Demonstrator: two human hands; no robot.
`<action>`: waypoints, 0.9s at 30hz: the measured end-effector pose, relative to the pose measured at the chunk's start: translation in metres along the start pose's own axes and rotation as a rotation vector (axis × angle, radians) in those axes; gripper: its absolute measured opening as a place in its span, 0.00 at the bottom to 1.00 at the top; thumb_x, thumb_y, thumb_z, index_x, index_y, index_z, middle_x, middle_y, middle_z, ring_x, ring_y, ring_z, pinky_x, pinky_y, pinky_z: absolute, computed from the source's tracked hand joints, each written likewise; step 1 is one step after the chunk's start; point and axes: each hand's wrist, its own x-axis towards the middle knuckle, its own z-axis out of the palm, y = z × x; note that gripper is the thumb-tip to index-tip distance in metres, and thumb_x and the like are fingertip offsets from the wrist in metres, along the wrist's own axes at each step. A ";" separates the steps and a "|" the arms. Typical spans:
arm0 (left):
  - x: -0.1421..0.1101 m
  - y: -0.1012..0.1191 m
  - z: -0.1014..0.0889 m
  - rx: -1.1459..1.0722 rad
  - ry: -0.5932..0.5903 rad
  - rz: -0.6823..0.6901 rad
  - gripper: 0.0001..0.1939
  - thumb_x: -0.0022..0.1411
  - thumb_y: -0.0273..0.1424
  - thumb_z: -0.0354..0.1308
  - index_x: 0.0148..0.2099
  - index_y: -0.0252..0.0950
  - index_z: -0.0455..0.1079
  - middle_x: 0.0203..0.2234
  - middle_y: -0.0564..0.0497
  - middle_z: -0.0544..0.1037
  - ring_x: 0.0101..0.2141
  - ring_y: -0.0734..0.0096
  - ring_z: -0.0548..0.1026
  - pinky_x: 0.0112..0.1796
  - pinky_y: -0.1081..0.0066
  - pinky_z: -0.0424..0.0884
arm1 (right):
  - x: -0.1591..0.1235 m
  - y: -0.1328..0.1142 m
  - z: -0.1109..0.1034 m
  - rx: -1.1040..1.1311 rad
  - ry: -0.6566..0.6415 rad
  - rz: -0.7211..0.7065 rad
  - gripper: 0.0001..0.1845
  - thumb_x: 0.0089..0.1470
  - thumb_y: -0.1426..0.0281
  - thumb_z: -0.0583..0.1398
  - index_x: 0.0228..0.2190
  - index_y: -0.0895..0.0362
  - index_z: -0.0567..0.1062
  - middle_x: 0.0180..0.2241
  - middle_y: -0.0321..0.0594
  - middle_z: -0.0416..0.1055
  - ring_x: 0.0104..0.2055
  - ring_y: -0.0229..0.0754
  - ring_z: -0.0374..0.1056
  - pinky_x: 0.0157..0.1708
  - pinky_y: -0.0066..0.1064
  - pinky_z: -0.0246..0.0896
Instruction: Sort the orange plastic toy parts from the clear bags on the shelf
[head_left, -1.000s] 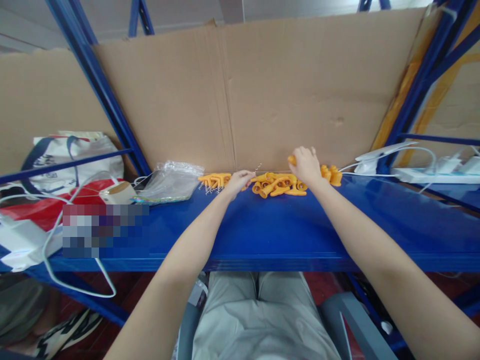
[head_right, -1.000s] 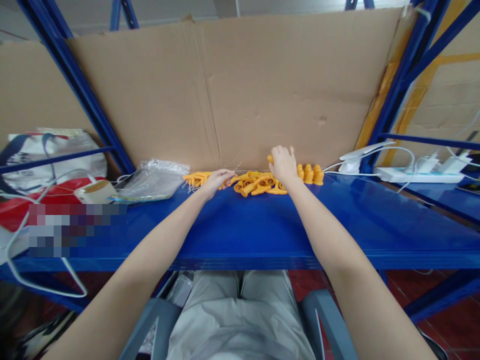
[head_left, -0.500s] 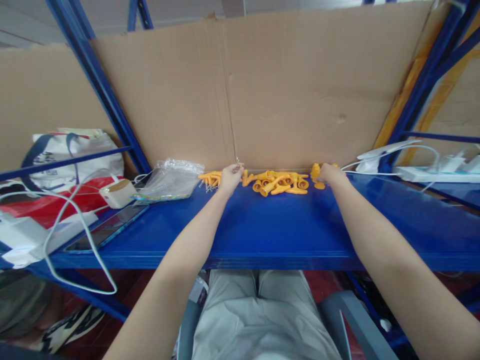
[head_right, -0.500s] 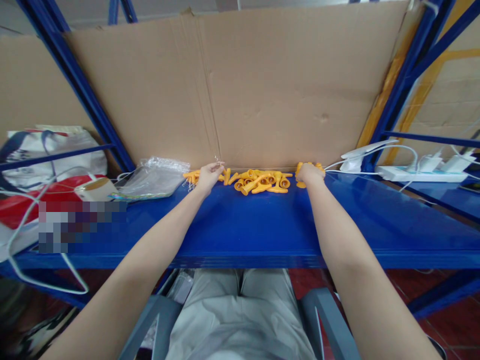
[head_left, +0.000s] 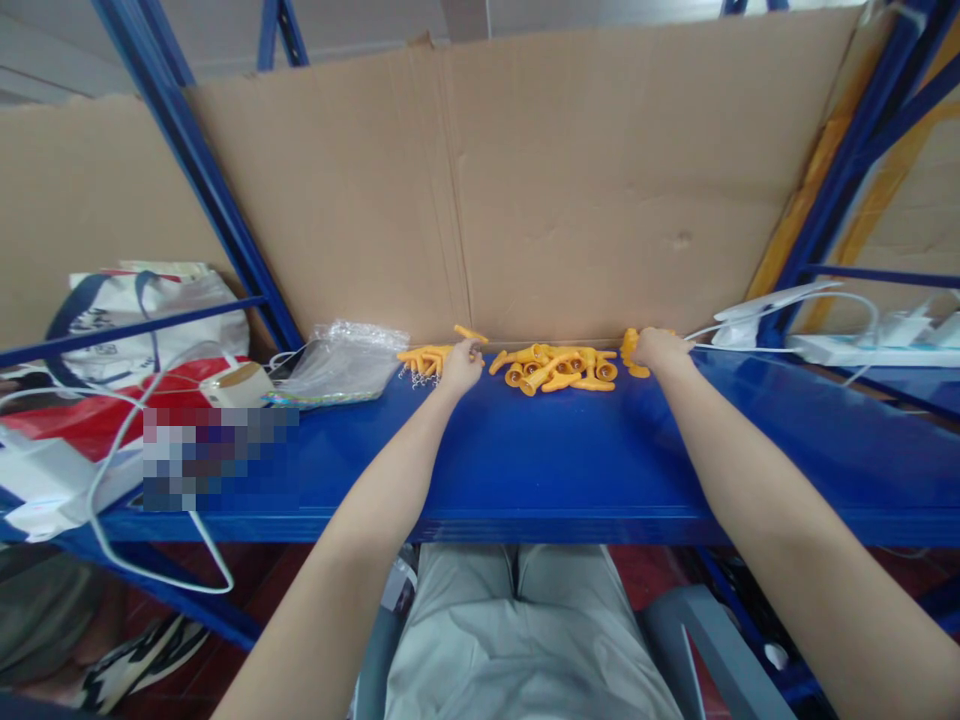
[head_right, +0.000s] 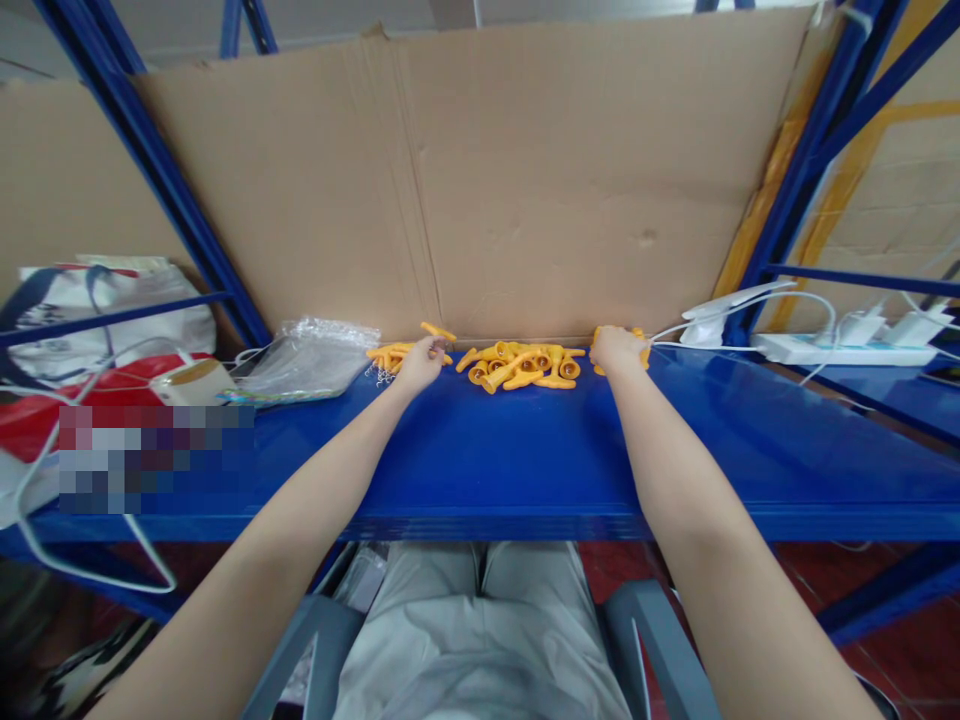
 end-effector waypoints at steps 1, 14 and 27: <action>-0.001 -0.002 0.000 0.054 -0.023 -0.005 0.19 0.61 0.23 0.51 0.54 0.33 0.71 0.48 0.40 0.78 0.48 0.61 0.77 0.52 0.63 0.70 | -0.001 -0.004 -0.001 -0.029 -0.002 0.020 0.20 0.49 0.75 0.62 0.45 0.68 0.77 0.44 0.65 0.74 0.53 0.64 0.71 0.53 0.62 0.58; -0.015 -0.001 -0.003 0.509 -0.245 -0.182 0.24 0.60 0.35 0.56 0.59 0.42 0.68 0.61 0.39 0.65 0.62 0.43 0.62 0.59 0.47 0.60 | -0.035 -0.057 0.023 0.129 0.208 -0.620 0.25 0.62 0.67 0.50 0.58 0.64 0.66 0.58 0.62 0.67 0.60 0.60 0.63 0.64 0.67 0.37; -0.015 0.000 -0.001 0.511 -0.338 -0.201 0.30 0.64 0.35 0.52 0.66 0.33 0.60 0.70 0.35 0.51 0.68 0.48 0.54 0.64 0.55 0.54 | -0.041 -0.083 0.044 0.253 0.045 -0.783 0.22 0.65 0.64 0.51 0.58 0.52 0.68 0.59 0.51 0.69 0.61 0.58 0.63 0.61 0.74 0.35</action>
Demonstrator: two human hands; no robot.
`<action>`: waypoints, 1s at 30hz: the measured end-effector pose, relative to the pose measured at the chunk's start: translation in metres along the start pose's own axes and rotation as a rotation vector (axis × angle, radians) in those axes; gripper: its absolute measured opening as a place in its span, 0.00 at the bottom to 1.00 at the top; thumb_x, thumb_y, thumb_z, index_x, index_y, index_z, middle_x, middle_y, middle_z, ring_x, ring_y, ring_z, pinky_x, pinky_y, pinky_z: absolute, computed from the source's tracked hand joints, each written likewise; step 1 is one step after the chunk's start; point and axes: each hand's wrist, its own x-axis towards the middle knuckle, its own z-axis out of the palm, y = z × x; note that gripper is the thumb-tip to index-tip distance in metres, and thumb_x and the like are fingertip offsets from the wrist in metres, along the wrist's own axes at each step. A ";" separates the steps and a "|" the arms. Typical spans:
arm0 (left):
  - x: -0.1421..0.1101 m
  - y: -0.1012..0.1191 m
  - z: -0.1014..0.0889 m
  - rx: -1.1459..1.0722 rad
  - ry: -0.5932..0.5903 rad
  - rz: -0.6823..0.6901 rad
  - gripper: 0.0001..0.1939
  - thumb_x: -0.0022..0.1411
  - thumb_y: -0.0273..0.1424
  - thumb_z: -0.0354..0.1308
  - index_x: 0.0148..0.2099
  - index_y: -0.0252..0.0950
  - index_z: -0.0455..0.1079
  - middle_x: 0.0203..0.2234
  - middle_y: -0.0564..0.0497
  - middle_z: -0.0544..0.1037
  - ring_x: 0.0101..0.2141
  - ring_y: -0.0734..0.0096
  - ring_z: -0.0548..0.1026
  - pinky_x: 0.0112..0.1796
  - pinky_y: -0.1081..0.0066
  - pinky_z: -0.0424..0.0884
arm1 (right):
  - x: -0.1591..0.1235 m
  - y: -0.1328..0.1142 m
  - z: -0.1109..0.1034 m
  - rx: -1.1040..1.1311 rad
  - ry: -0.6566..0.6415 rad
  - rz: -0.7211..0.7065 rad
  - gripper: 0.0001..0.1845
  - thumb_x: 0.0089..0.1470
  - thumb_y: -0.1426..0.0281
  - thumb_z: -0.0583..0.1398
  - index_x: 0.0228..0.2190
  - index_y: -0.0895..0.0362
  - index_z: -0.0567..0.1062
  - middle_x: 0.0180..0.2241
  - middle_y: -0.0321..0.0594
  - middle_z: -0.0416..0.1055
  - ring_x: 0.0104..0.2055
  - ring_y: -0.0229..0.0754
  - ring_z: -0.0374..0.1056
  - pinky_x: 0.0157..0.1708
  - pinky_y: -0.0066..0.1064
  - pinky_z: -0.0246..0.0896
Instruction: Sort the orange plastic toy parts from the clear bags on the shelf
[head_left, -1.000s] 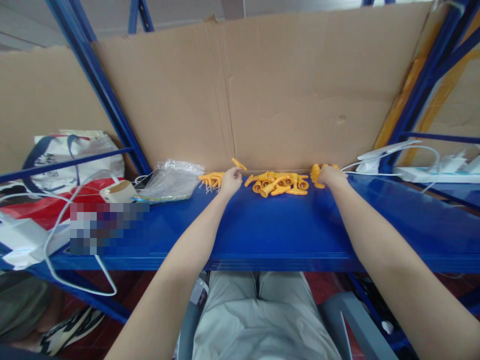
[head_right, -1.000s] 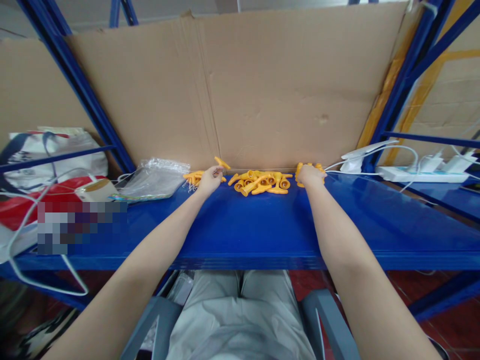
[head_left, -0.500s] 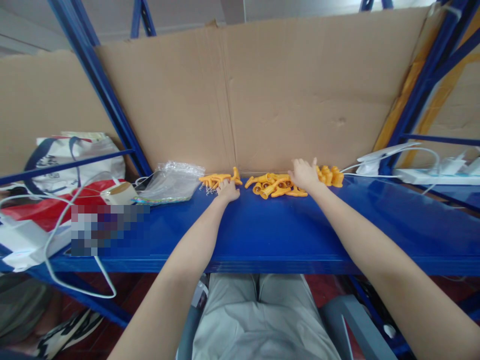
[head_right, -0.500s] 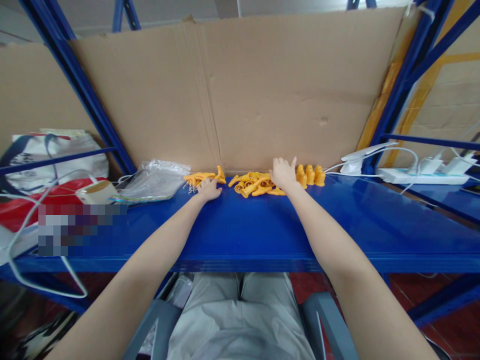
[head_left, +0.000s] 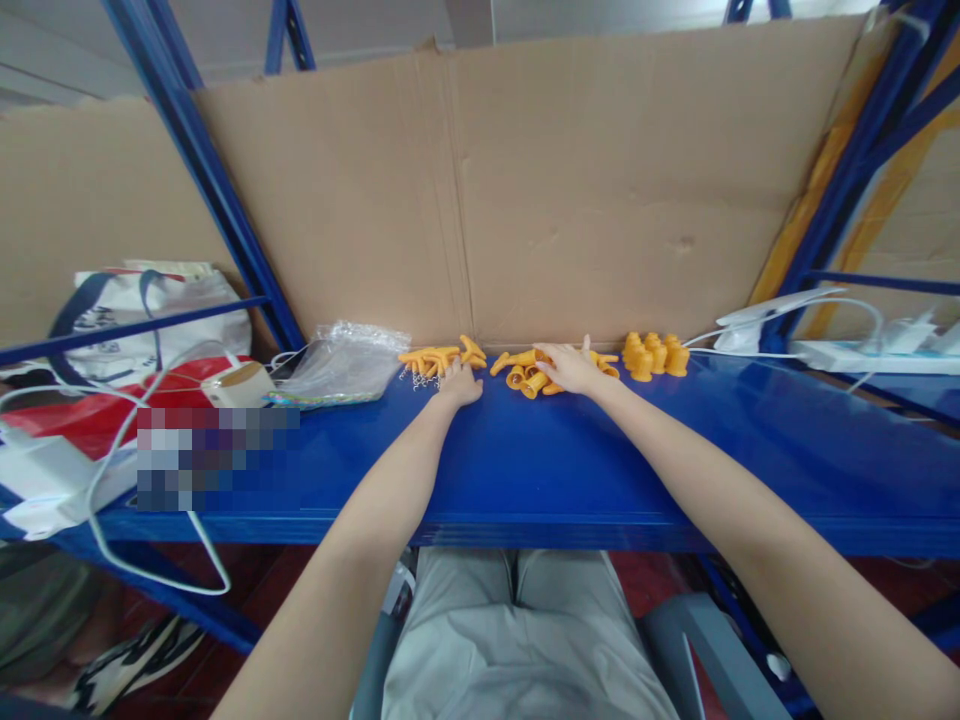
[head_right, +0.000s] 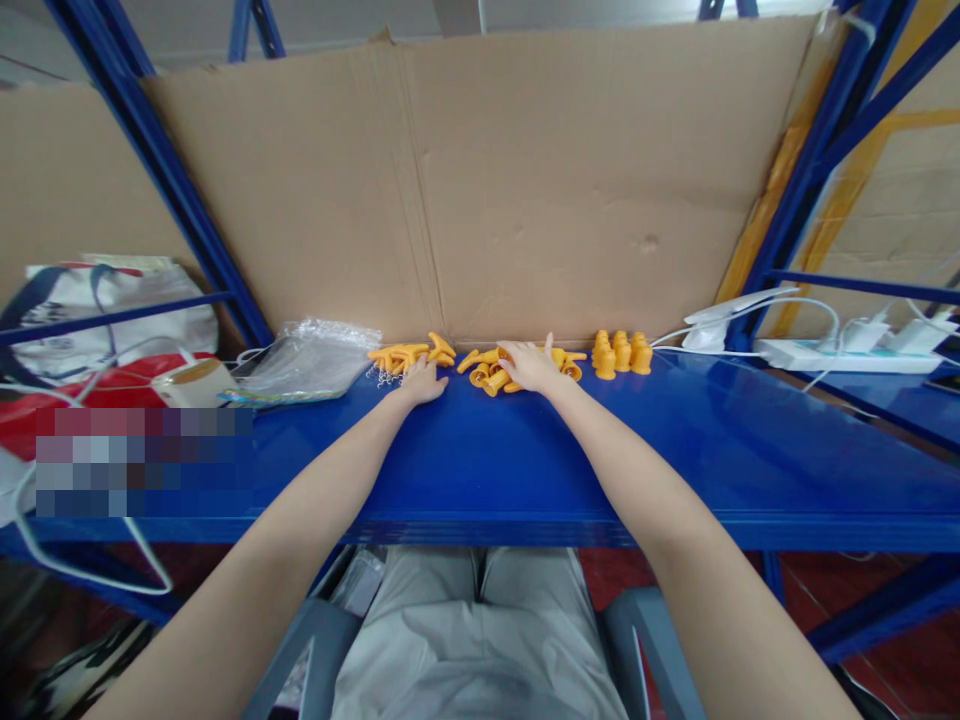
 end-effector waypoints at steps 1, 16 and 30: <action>0.000 0.001 0.000 -0.008 -0.001 -0.005 0.30 0.64 0.35 0.52 0.66 0.32 0.60 0.70 0.35 0.50 0.68 0.48 0.54 0.64 0.56 0.54 | 0.000 -0.002 -0.001 -0.001 0.004 0.016 0.20 0.64 0.64 0.52 0.55 0.53 0.70 0.56 0.51 0.72 0.59 0.57 0.66 0.61 0.74 0.34; -0.005 0.008 -0.002 0.007 0.108 -0.032 0.30 0.62 0.36 0.55 0.65 0.36 0.62 0.68 0.36 0.56 0.67 0.40 0.54 0.62 0.42 0.54 | 0.002 -0.002 0.003 -0.107 0.132 -0.159 0.08 0.60 0.72 0.56 0.42 0.56 0.68 0.45 0.49 0.73 0.49 0.52 0.71 0.63 0.67 0.38; -0.012 0.022 -0.009 0.018 0.543 0.650 0.27 0.66 0.24 0.45 0.67 0.33 0.58 0.67 0.38 0.60 0.68 0.56 0.56 0.66 0.45 0.45 | 0.006 0.028 -0.006 -0.071 0.331 -0.521 0.15 0.63 0.74 0.49 0.48 0.60 0.69 0.51 0.54 0.71 0.55 0.50 0.68 0.66 0.64 0.39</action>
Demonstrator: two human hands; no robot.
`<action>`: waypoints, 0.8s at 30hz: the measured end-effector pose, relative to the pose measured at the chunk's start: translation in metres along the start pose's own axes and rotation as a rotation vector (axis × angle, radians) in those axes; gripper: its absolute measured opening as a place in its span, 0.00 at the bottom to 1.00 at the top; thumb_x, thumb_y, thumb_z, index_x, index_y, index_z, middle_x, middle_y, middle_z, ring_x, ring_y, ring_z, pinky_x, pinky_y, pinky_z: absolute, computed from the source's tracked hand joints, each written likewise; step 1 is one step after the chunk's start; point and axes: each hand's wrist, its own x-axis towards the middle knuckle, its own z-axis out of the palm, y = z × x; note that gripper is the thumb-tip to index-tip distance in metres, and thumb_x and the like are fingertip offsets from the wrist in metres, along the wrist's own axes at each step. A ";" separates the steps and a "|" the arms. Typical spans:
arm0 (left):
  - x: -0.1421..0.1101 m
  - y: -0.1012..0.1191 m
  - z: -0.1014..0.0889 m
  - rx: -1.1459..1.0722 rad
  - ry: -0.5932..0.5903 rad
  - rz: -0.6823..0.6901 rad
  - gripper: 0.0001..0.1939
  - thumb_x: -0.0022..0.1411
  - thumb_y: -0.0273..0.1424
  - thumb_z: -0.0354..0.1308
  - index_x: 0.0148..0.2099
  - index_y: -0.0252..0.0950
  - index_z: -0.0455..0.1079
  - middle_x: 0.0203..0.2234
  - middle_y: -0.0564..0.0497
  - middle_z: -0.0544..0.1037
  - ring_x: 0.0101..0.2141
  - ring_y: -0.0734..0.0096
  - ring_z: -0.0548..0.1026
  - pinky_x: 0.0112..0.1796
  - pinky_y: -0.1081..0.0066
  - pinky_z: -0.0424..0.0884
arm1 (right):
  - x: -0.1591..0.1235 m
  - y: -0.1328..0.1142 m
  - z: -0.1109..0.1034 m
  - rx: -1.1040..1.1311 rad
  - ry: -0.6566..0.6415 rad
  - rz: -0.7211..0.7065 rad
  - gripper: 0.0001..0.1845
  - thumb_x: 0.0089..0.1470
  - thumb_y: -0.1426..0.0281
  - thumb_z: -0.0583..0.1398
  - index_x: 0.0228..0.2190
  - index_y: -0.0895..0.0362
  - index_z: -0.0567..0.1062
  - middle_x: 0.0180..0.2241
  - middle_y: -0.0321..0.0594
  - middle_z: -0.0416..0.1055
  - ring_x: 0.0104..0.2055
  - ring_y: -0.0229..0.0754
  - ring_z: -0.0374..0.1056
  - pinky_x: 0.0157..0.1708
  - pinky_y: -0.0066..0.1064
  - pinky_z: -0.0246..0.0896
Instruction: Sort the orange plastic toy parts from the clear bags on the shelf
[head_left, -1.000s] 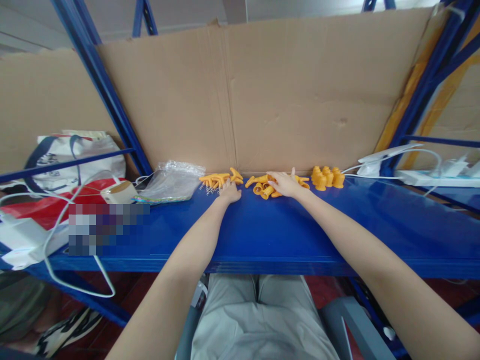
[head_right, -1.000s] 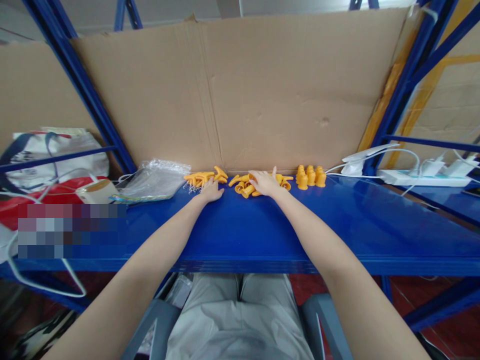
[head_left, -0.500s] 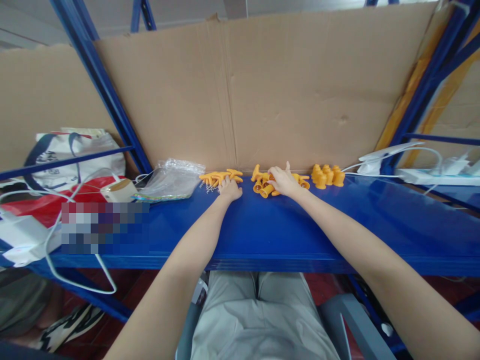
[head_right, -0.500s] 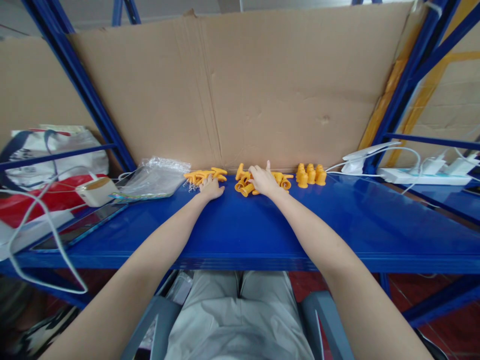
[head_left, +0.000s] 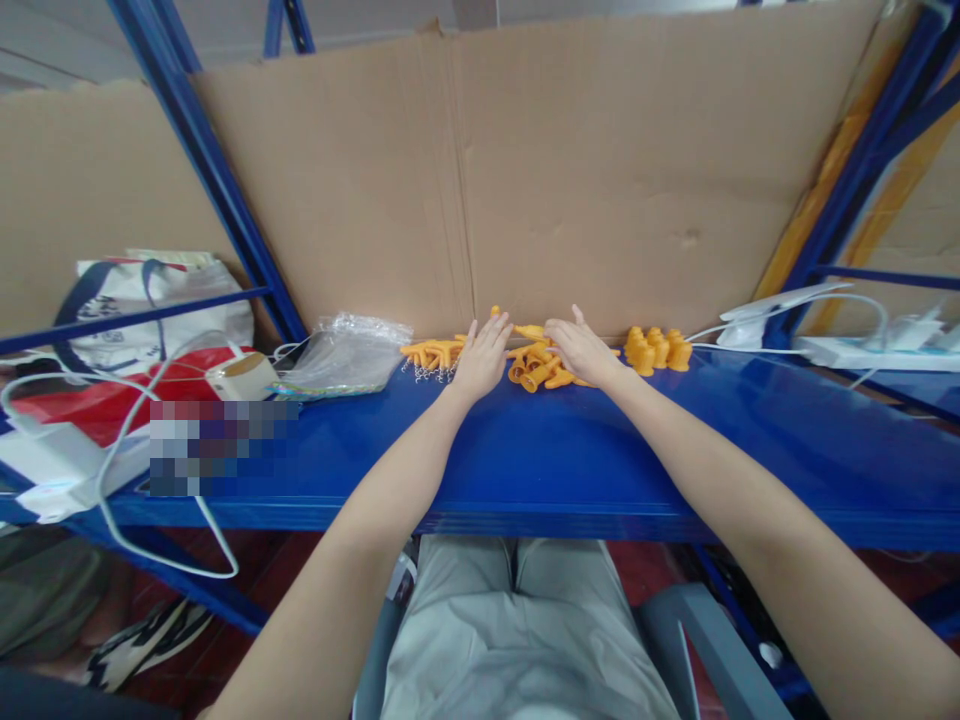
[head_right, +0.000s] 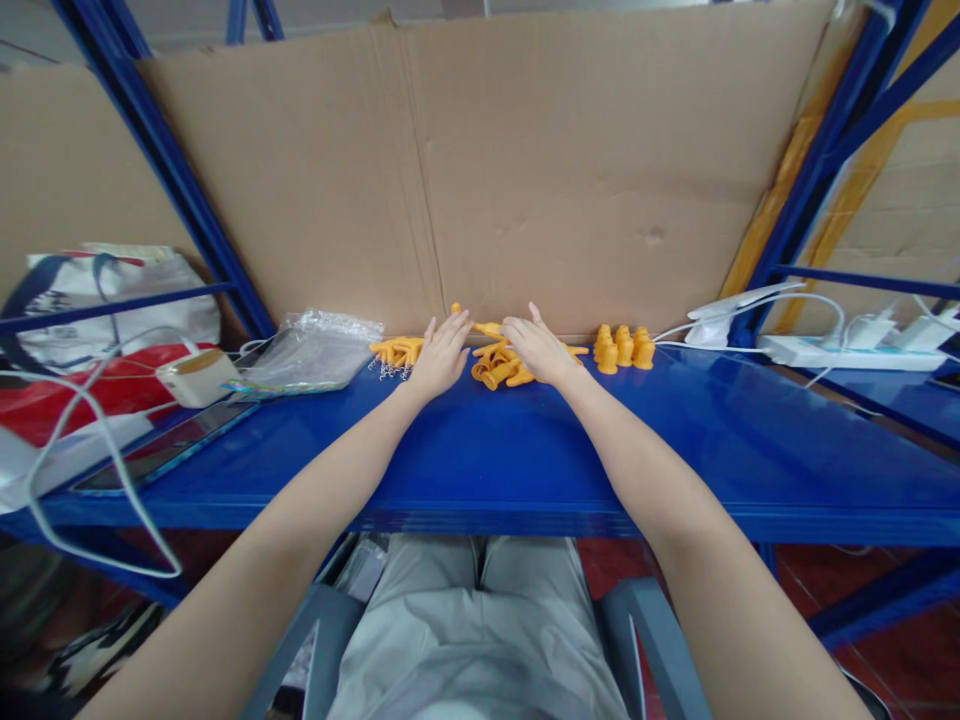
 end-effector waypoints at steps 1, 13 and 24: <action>0.001 0.000 0.000 -0.006 0.011 0.025 0.27 0.66 0.23 0.45 0.66 0.32 0.59 0.66 0.38 0.63 0.67 0.56 0.57 0.66 0.44 0.45 | -0.001 0.002 0.001 0.006 0.007 -0.013 0.16 0.63 0.75 0.49 0.49 0.60 0.69 0.52 0.54 0.71 0.56 0.50 0.67 0.66 0.64 0.40; 0.003 0.007 -0.003 0.002 0.043 0.057 0.19 0.68 0.23 0.43 0.55 0.35 0.69 0.46 0.43 0.79 0.51 0.61 0.75 0.65 0.45 0.49 | -0.005 0.004 0.004 0.072 0.030 -0.086 0.20 0.61 0.76 0.48 0.52 0.59 0.67 0.56 0.56 0.68 0.62 0.49 0.62 0.62 0.60 0.55; 0.006 0.017 -0.005 0.057 0.054 0.144 0.13 0.69 0.26 0.45 0.42 0.36 0.71 0.34 0.46 0.78 0.40 0.61 0.75 0.60 0.49 0.58 | 0.008 -0.017 -0.006 -0.077 -0.069 0.034 0.19 0.63 0.70 0.52 0.52 0.61 0.72 0.46 0.52 0.74 0.53 0.52 0.68 0.64 0.63 0.43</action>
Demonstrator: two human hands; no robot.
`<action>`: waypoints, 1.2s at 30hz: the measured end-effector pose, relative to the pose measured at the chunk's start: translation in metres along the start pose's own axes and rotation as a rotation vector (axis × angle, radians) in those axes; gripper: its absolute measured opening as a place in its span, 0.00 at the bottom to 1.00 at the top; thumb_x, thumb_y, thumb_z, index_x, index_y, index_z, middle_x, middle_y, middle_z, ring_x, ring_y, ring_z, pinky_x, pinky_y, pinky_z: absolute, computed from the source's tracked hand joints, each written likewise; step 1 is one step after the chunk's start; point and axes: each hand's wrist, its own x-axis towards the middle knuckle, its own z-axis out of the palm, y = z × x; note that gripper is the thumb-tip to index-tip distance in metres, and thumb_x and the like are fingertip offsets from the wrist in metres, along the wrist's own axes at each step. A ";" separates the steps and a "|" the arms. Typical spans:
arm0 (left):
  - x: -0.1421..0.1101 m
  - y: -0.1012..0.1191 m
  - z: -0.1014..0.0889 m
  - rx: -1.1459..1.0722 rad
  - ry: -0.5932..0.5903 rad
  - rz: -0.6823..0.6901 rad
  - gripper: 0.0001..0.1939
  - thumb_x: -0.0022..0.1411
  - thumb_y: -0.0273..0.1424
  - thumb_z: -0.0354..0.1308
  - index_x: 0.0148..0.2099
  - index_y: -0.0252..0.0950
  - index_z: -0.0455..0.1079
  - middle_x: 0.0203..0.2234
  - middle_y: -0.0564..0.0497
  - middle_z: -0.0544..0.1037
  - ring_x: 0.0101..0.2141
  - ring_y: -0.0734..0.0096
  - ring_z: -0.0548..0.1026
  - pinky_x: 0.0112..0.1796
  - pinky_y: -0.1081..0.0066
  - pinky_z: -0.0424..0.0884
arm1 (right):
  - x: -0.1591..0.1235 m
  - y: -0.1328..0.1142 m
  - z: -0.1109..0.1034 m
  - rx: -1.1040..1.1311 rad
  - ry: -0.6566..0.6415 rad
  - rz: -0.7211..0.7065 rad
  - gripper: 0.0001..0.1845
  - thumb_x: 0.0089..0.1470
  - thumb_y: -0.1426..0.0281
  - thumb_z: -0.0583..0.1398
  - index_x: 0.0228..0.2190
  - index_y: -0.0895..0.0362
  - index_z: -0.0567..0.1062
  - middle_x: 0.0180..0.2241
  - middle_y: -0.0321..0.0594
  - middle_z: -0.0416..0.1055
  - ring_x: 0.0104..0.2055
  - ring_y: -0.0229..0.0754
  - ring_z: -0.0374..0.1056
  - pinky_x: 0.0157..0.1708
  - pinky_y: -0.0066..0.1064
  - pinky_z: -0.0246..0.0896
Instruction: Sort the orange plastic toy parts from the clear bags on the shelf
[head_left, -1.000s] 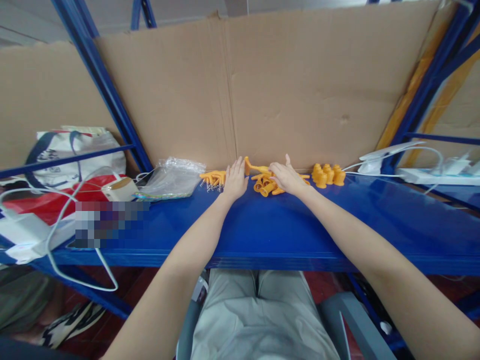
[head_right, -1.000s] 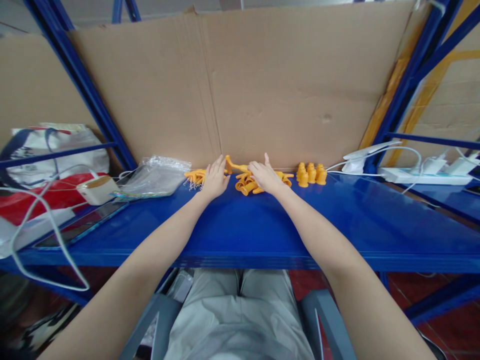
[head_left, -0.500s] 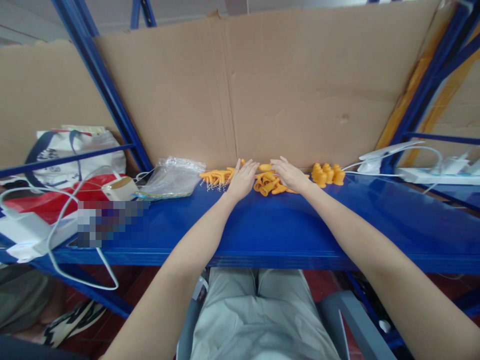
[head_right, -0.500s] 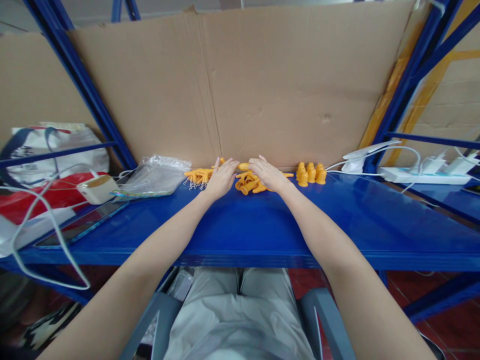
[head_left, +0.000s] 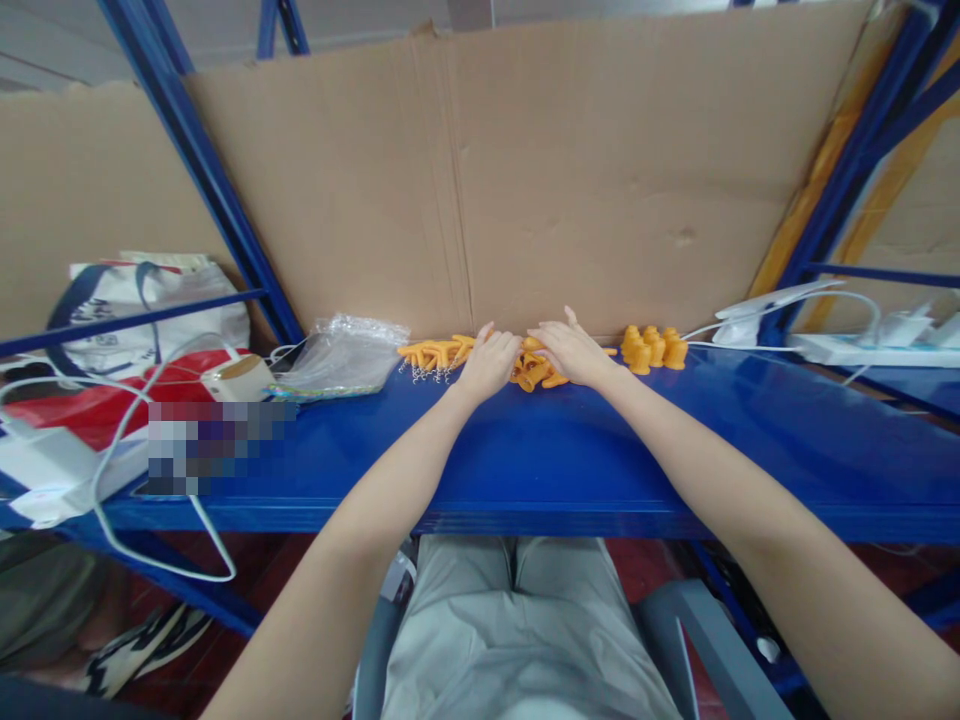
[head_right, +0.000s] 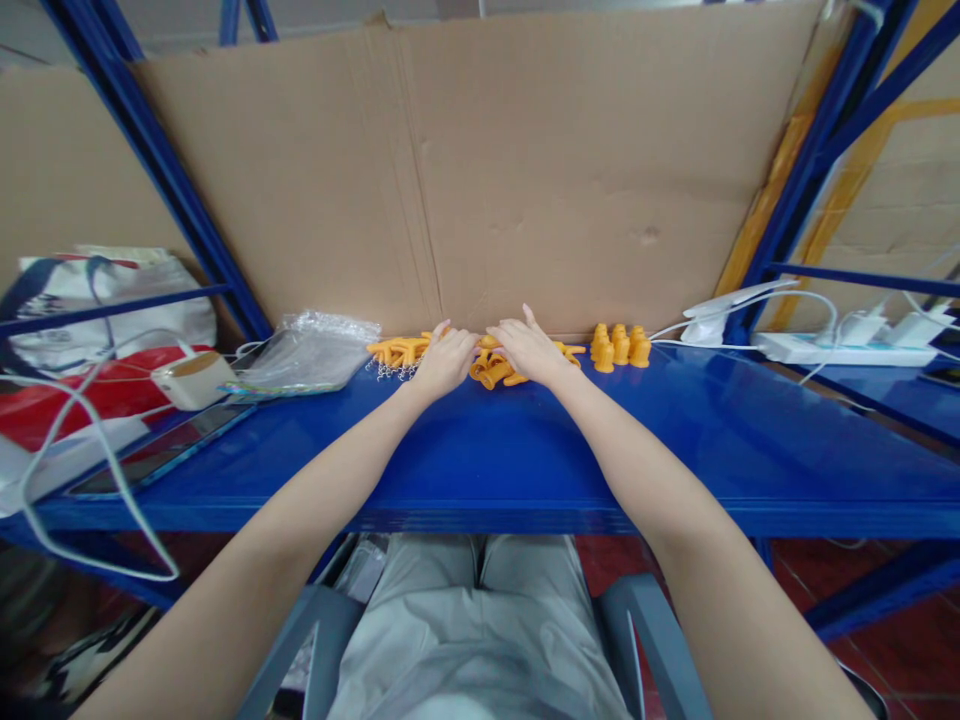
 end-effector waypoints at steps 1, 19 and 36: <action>0.000 0.000 0.000 -0.009 -0.007 -0.003 0.12 0.68 0.26 0.45 0.42 0.35 0.71 0.34 0.45 0.78 0.40 0.61 0.75 0.59 0.50 0.59 | 0.001 -0.001 -0.001 -0.020 -0.009 -0.001 0.18 0.62 0.71 0.52 0.51 0.60 0.73 0.45 0.51 0.74 0.51 0.51 0.68 0.64 0.63 0.42; 0.013 0.009 -0.016 -1.060 -0.170 -0.588 0.07 0.59 0.29 0.60 0.28 0.35 0.69 0.19 0.56 0.71 0.21 0.78 0.67 0.26 0.76 0.64 | 0.006 -0.001 -0.007 -0.081 0.071 -0.084 0.16 0.61 0.78 0.49 0.39 0.54 0.74 0.36 0.40 0.71 0.44 0.44 0.64 0.67 0.60 0.37; 0.001 0.002 -0.013 -0.171 -0.209 -0.101 0.10 0.61 0.28 0.50 0.36 0.34 0.74 0.32 0.42 0.81 0.36 0.58 0.78 0.46 0.58 0.66 | 0.002 -0.010 0.002 0.011 -0.062 -0.104 0.14 0.60 0.76 0.54 0.46 0.57 0.74 0.41 0.44 0.75 0.47 0.46 0.69 0.64 0.62 0.44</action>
